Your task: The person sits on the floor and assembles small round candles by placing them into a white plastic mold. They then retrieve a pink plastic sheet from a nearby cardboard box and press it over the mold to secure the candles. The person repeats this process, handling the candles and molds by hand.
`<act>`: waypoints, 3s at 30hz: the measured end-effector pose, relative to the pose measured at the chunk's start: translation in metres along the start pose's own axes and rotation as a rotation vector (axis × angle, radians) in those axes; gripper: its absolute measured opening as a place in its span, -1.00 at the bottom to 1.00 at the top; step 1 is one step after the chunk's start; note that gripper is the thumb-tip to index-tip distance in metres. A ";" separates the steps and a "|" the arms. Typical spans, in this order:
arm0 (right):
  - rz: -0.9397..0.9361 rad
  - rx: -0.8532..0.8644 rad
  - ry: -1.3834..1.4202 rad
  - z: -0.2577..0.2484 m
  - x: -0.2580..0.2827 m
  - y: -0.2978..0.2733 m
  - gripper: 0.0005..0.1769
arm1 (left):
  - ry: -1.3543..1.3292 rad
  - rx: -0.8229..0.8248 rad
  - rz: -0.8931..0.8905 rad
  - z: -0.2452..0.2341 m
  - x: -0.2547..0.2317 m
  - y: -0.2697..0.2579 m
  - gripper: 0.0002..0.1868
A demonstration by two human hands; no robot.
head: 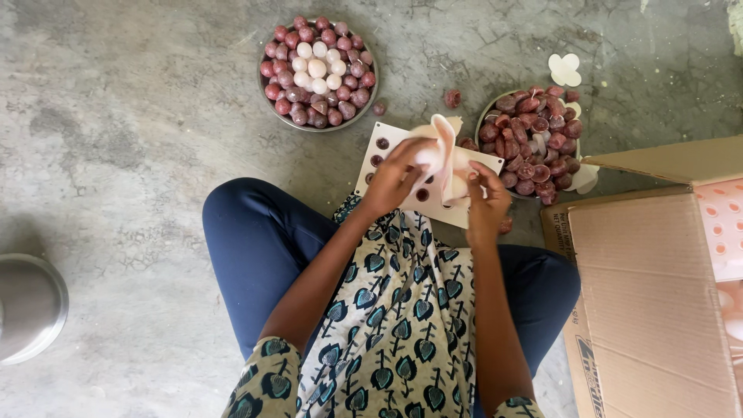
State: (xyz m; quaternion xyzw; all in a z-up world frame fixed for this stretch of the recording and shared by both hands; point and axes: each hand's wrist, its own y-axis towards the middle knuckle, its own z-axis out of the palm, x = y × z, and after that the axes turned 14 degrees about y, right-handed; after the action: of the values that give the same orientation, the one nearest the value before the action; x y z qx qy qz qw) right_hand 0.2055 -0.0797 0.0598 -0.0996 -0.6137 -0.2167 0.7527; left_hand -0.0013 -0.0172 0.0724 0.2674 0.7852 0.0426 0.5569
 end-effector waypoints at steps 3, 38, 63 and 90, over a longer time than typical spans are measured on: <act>0.022 0.077 -0.069 -0.029 0.011 0.017 -0.80 | -0.288 -0.076 -0.148 -0.005 0.028 0.005 -0.55; 0.447 0.895 -0.753 0.017 -0.031 -0.061 -0.53 | 0.285 -0.320 -0.709 0.008 0.084 -0.004 -0.14; -0.091 0.216 -1.398 -0.127 -0.032 0.089 -0.61 | 0.750 0.445 -0.218 0.072 0.110 0.112 -0.51; 0.379 -0.003 0.375 -0.064 -0.055 0.050 -0.65 | 0.328 0.300 -0.185 0.075 0.072 0.058 -0.34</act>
State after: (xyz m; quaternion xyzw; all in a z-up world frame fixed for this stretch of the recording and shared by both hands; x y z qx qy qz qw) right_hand 0.2758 -0.0503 -0.0022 -0.1719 -0.4338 -0.0876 0.8801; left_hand 0.0704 0.0485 0.0044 0.2634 0.8839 -0.0826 0.3775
